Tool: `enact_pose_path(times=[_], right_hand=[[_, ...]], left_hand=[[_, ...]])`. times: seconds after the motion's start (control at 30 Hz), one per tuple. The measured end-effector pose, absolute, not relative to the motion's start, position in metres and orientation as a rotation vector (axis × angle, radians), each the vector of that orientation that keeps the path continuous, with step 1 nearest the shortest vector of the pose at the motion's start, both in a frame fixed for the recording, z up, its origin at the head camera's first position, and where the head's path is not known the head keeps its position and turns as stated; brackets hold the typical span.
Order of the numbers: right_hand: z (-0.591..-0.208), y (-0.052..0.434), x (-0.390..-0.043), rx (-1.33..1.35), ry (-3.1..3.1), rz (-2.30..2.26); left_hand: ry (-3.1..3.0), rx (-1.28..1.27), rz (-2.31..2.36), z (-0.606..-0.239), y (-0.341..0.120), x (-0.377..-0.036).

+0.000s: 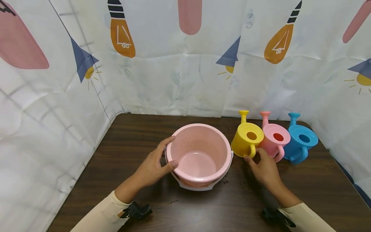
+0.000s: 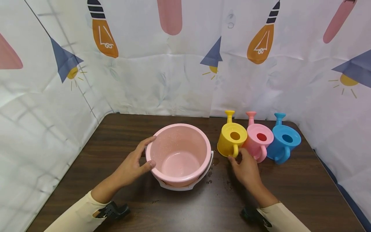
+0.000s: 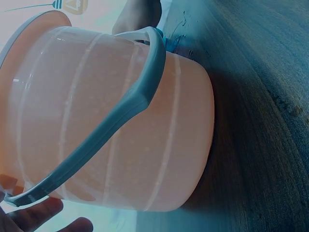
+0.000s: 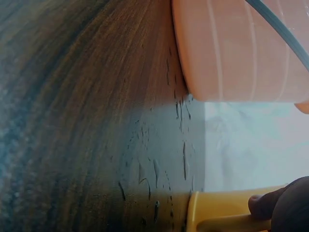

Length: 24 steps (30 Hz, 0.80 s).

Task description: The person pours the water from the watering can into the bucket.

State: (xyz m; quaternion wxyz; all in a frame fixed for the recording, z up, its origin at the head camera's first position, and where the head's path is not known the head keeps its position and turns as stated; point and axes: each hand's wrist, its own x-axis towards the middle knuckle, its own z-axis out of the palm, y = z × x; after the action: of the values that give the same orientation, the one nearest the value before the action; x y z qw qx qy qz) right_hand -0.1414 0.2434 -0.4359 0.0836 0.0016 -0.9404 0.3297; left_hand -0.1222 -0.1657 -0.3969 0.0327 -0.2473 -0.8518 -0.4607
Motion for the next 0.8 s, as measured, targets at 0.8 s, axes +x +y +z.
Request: enact_pose_path(times=[0.8], right_hand=[[-0.444, 0.252, -0.127, -0.077, -2.700, 0.963]], left_hand=[[-2.653, -0.750, -1.402, -0.397, -0.166, -0.121]])
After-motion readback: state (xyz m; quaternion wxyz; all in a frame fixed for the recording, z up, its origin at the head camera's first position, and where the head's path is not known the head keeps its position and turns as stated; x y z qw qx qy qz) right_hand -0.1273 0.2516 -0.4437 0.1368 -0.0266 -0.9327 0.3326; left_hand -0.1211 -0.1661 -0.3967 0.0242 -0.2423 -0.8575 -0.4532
